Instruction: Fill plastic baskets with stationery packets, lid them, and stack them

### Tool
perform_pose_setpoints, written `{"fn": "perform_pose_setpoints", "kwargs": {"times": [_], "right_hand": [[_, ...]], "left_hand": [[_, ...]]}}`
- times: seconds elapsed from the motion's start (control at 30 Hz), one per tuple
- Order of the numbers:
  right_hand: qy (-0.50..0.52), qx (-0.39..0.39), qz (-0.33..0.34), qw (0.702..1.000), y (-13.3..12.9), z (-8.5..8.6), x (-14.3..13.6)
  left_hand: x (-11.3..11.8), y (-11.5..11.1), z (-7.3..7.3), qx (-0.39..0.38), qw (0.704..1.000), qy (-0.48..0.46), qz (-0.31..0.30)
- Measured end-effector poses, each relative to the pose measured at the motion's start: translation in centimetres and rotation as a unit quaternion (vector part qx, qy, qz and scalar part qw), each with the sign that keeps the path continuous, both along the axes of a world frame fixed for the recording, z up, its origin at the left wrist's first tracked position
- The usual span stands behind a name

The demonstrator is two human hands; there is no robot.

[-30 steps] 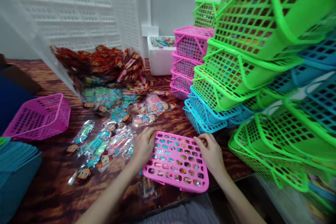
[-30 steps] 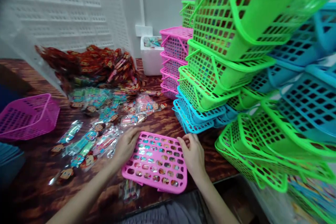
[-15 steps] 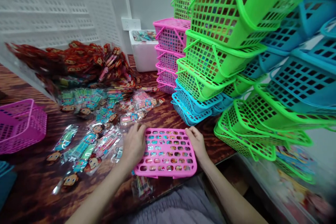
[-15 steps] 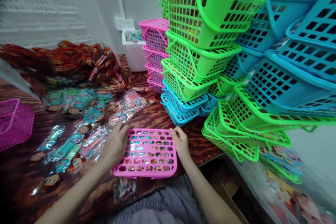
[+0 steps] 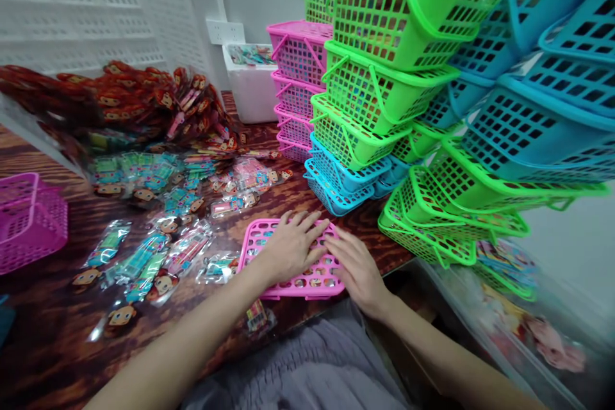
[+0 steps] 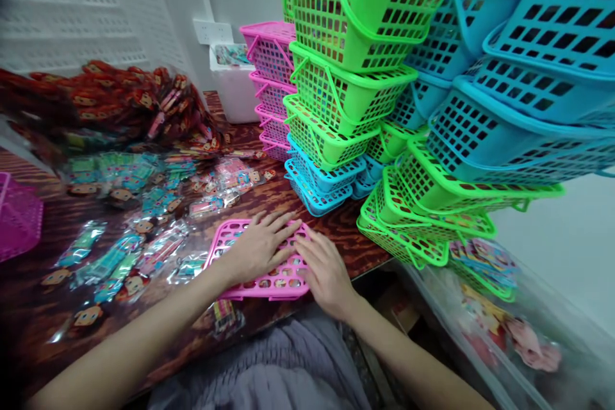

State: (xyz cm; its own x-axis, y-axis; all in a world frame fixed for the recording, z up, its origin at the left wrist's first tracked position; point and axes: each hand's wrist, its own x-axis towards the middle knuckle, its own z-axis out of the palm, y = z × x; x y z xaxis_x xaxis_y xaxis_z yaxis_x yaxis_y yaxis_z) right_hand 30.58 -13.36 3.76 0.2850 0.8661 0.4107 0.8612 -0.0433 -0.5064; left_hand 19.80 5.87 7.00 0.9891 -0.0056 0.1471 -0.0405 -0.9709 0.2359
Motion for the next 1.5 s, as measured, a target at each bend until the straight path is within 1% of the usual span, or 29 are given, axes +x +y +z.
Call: {"fn": "perform_pose_setpoints", "kwargs": {"times": [0.03, 0.07, 0.1, 0.2, 0.4, 0.47, 0.57, 0.63, 0.77, 0.87, 0.9, 0.97, 1.03, 1.07, 1.13, 1.2, 1.3, 1.37, 1.43, 1.5], "right_hand": [[-0.038, -0.025, 0.037, 0.998, -1.0, 0.0, -0.3], [-0.069, -0.039, 0.058, 0.995, -1.8, -0.1, -0.5], [-0.093, -0.042, 0.064, 0.993, -2.3, -0.3, -0.7], [-0.135, -0.01, 0.042, 0.99, -2.7, -1.3, -1.4], [-0.14, 0.048, 0.034, 0.988, -2.3, -3.2, -2.4], [-0.149, 0.06, 0.028, 0.987, -2.0, -3.6, -2.1], [-0.158, 0.058, 0.009, 0.986, -1.0, -4.1, -0.9], [-0.156, 0.052, 0.011, 0.986, -0.2, -4.0, -0.1], [-0.159, 0.056, 0.048, 0.985, 0.5, -3.3, 0.7], [-0.155, 0.061, 0.052, 0.985, 0.5, -3.0, 0.6], [-0.154, 0.067, 0.052, 0.984, 0.4, -3.0, 0.5], [-0.157, 0.082, 0.054, 0.983, 0.5, -3.0, 0.5], [-0.156, 0.089, 0.061, 0.982, 0.5, -3.0, 0.4], [-0.149, 0.088, 0.064, 0.983, 0.6, -2.8, 0.5], [-0.119, 0.071, 0.076, 0.987, 0.5, -2.1, 0.6], [-0.079, 0.031, 0.095, 0.992, 0.4, -0.9, 1.1], [-0.03, -0.047, 0.132, 0.99, 0.3, 1.4, 2.1], [-0.012, -0.077, 0.149, 0.986, 0.3, 2.5, 2.7], [-0.005, -0.084, 0.157, 0.984, 0.3, 3.2, 3.0], [-0.004, -0.074, 0.16, 0.984, 0.3, 3.1, 2.8]], "left_hand": [[-0.1, 0.1, 0.0, -0.003, 1.0, 0.003, -0.002], [-0.2, 0.1, 0.0, -0.005, 1.0, 0.006, -0.003], [-0.2, 0.1, 0.1, -0.007, 1.0, 0.008, -0.003], [-0.2, 0.1, 0.2, -0.012, 1.0, 0.009, 0.002], [-0.2, -0.2, 0.4, -0.03, 0.999, 0.005, 0.011], [-0.2, -0.3, 0.1, -0.017, 0.999, -0.006, 0.034], [-0.4, -0.1, -0.5, 0.016, 0.993, -0.03, 0.114], [-0.6, 0.3, -0.9, 0.029, 0.989, -0.029, 0.145], [-0.8, 1.1, -1.1, 0.036, 0.993, -0.012, 0.113], [-1.2, 1.3, -0.8, 0.032, 0.993, -0.035, 0.111], [-1.5, 1.4, -0.7, 0.027, 0.994, -0.043, 0.1], [-2.5, 1.4, -0.4, 0.021, 0.997, -0.047, 0.049], [-4.0, 1.2, 0.0, 0.02, 0.999, -0.03, -0.005], [-4.8, 1.0, 0.1, 0.022, 0.999, -0.017, -0.019], [-6.1, 0.5, 0.4, 0.027, 1.0, 0.005, -0.015], [-6.8, -0.1, 0.6, 0.037, 0.999, 0.021, 0.003], [-6.8, -0.8, 0.6, 0.056, 0.998, 0.034, 0.018], [-6.6, -0.9, 0.5, 0.062, 0.997, 0.034, 0.018], [-6.5, -0.9, 0.5, 0.065, 0.997, 0.029, 0.015], [-6.4, -0.8, 0.4, 0.069, 0.997, 0.028, 0.013]]}}
